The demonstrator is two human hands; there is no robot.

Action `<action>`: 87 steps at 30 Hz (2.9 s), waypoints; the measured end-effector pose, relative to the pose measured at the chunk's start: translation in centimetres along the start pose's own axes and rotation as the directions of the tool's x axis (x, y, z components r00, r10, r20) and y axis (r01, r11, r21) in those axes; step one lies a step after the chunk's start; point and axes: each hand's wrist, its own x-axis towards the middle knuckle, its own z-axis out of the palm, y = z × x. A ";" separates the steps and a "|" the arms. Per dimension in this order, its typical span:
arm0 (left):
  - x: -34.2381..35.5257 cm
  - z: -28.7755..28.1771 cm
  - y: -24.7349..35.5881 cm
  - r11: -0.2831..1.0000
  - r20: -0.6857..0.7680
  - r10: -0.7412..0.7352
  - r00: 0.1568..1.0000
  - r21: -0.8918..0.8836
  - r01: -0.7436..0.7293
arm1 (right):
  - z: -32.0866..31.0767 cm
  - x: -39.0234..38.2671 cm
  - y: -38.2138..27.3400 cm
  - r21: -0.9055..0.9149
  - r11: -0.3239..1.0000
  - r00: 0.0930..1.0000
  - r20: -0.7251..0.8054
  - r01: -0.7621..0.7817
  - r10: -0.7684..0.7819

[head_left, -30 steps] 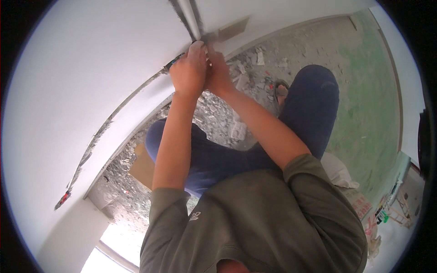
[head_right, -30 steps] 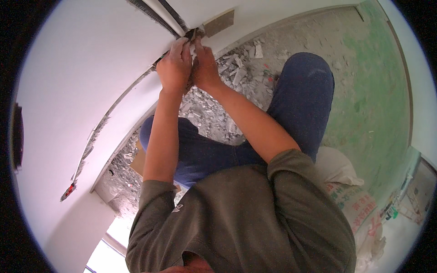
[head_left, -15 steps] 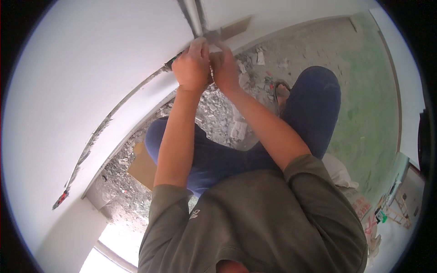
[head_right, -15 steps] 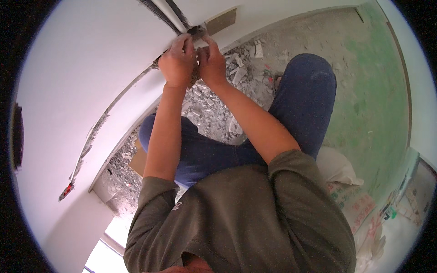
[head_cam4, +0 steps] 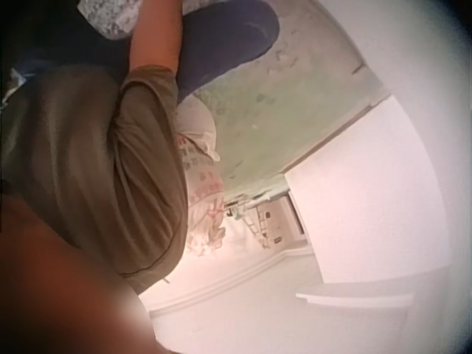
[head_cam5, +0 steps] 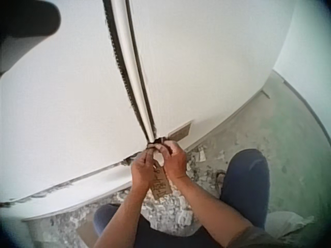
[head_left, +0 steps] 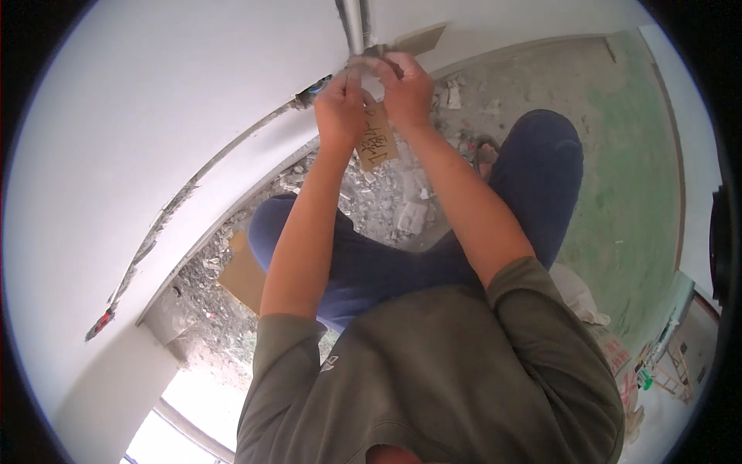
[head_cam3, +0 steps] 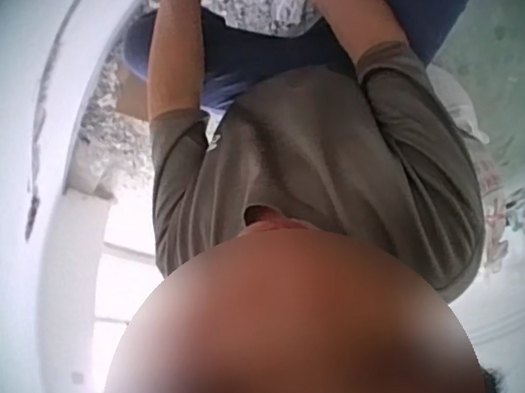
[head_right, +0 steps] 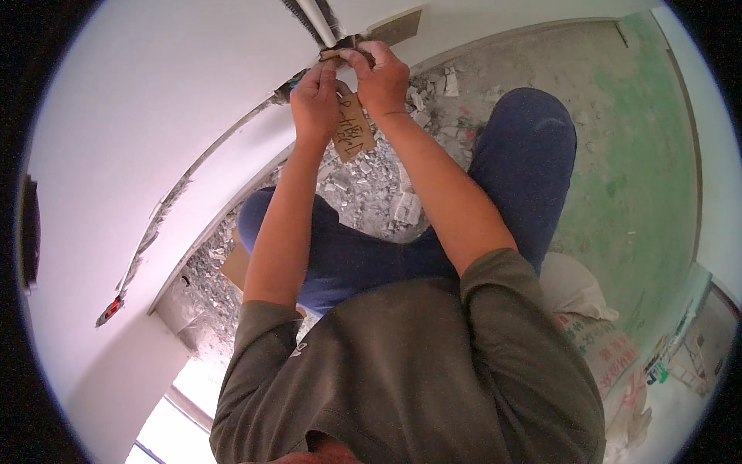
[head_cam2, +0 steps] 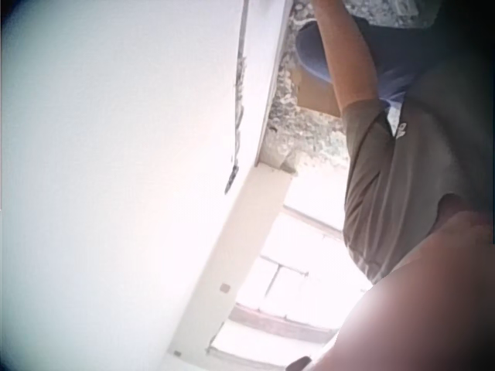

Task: The person is tearing pieces from a heavy paper bag and stuffing them into wall cavities around electrical wires to prepare the wall for renovation.

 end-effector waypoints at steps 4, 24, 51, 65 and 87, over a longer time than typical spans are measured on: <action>0.4 0.9 -0.9 0.995 -0.083 0.101 0.991 0.024 -0.099 | -0.1 0.3 0.0 -0.027 0.996 0.996 0.024 0.089 -0.088; 0.9 1.8 -0.4 0.977 -0.118 -0.127 0.985 -0.186 0.104 | -0.2 1.3 -2.0 -0.374 0.876 0.952 0.144 0.304 -0.268; -0.9 -4.9 -0.1 0.924 0.049 -0.032 0.998 0.382 0.011 | 2.4 -0.8 -2.2 -0.199 0.943 0.964 0.033 0.266 -0.265; -2.4 -5.5 -0.9 0.842 0.112 0.016 0.994 0.535 -0.074 | 3.1 -1.4 -2.1 -0.106 0.994 0.998 0.065 0.024 -0.017; -3.4 -6.9 -0.3 0.874 0.060 -0.015 0.998 0.486 -0.016 | 2.3 -1.5 0.9 -0.223 0.934 0.960 0.050 0.280 -0.275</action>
